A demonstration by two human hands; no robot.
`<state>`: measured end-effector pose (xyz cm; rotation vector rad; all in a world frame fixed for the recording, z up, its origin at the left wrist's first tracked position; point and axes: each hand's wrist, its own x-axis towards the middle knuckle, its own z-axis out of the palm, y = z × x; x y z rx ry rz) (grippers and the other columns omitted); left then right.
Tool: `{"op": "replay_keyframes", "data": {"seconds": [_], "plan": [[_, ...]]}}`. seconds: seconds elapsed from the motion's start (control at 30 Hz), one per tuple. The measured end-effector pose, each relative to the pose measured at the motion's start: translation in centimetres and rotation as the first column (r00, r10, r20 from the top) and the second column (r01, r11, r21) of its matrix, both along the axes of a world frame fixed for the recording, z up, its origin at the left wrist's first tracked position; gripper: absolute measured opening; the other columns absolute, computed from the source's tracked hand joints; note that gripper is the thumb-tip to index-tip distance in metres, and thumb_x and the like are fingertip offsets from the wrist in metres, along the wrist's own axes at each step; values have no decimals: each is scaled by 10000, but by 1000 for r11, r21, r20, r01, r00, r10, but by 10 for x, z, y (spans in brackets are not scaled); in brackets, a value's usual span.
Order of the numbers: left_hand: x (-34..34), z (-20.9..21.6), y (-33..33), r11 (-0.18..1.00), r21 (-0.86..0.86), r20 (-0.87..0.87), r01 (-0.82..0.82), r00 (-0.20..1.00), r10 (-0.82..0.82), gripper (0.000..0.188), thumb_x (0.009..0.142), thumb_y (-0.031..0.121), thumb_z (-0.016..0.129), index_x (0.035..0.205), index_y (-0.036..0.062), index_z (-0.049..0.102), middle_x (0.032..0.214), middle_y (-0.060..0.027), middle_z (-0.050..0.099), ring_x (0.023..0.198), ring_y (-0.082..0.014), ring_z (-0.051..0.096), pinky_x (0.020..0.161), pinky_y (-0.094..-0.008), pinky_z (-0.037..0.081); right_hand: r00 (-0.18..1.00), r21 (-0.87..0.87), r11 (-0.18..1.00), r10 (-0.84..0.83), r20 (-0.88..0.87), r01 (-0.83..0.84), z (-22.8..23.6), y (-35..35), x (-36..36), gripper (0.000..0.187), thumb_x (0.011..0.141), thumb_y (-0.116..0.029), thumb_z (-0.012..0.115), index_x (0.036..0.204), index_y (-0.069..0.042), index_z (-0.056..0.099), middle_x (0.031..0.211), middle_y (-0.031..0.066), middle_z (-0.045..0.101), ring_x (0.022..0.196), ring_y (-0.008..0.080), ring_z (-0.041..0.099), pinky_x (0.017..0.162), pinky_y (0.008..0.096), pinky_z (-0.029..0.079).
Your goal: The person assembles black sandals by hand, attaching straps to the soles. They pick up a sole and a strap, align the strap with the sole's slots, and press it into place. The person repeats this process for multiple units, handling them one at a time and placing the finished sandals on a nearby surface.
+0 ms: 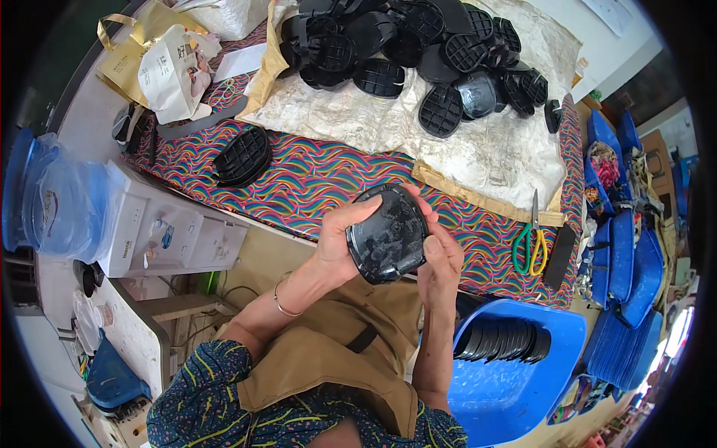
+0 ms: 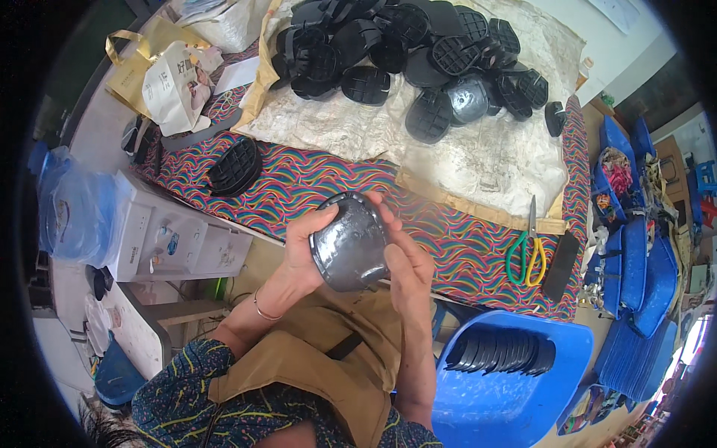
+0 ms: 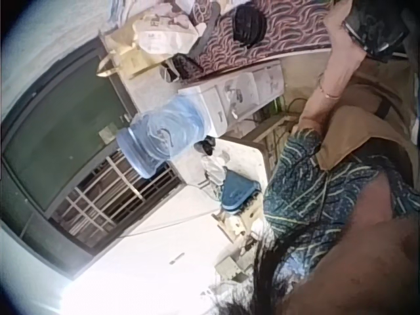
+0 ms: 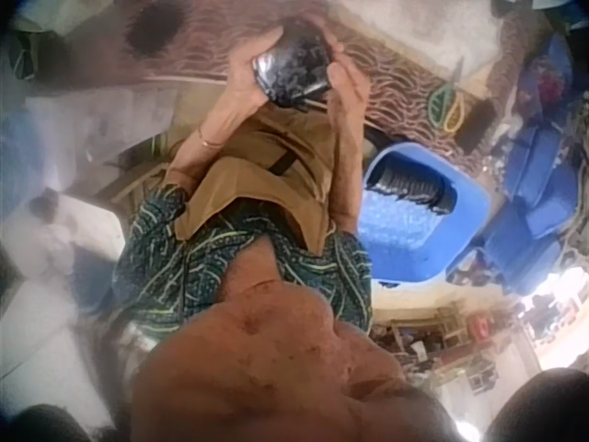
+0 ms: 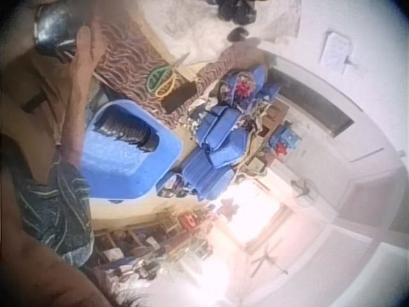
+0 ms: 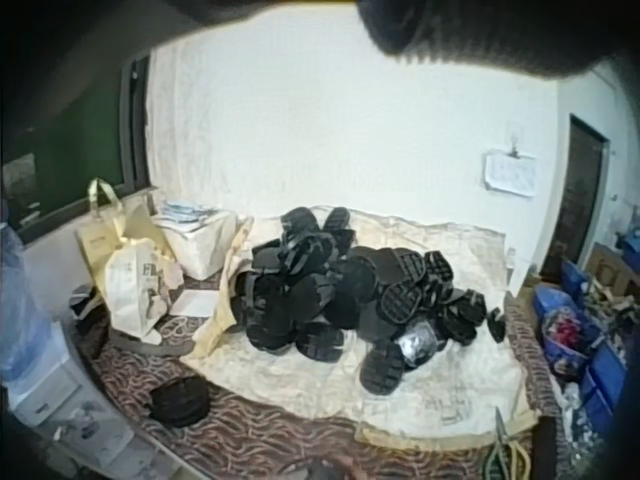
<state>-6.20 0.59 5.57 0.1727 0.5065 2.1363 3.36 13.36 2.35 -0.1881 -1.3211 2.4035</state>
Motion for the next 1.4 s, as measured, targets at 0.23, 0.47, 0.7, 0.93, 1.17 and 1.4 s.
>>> {"op": "replay_keyframes", "data": {"seconds": [0.23, 0.47, 0.7, 0.93, 1.17, 1.4], "plan": [[0, -1, 4, 999, -29, -83, -20, 996, 18, 532, 914, 340, 548, 1322, 4, 486, 1242, -193, 592, 1206, -323, 569, 1056, -446, 451, 970, 80, 994, -96, 224, 79, -8, 1, 1, 399, 977, -165, 593, 1266, 109, 574, 1297, 144, 605, 1144, 179, 585, 996, 328, 445], [-7, 3, 7, 997, 68, 132, -30, 991, 21, 479, 960, 304, 494, 1307, -26, 491, 1226, -218, 600, 1150, -353, 599, 996, -452, 504, 1000, -111, 993, -26, 12, 27, -11, -2, 1, 402, 980, -174, 584, 1270, 105, 568, 1251, 143, 630, 1130, 182, 597, 984, 335, 458], [-3, -2, 14, 991, 111, 96, -73, 993, 62, 454, 949, 295, 504, 1280, -15, 506, 1195, -207, 616, 1130, -356, 610, 978, -451, 512, 994, -62, 992, -106, -4, 106, -14, -7, -3, 404, 988, -165, 555, 1275, 119, 553, 1244, 139, 637, 1076, 188, 627, 969, 323, 469], [-9, 8, 17, 981, -65, 141, -183, 971, 191, 419, 949, 296, 468, 1248, 10, 535, 1192, -167, 625, 1128, -316, 607, 1000, -437, 483, 986, 98, 982, -164, 41, 159, 9, -14, -8, 519, 974, -153, 566, 1411, 83, 416, 1388, 163, 524, 1259, 232, 532, 1071, 345, 403], [-5, 4, 21, 957, -156, 171, -245, 947, 271, 410, 972, 310, 439, 1234, 15, 551, 1197, -131, 634, 1120, -285, 609, 984, -423, 485, 993, 225, 969, -116, 33, 106, 21, -32, -11, 795, 789, 42, 664, 1499, 3, 308, 1500, 130, 399, 1356, 260, 438, 1123, 366, 344], [-3, 8, 22, 943, -118, 88, -311, 943, 322, 401, 982, 317, 425, 1241, 37, 551, 1211, -108, 616, 1153, -259, 584, 1000, -412, 466, 973, 79, 973, -222, 56, 218, 22, -40, -24, 742, 826, -84, 685, 1462, 77, 339, 1462, 186, 439, 1353, 270, 446, 1142, 390, 327]]}}
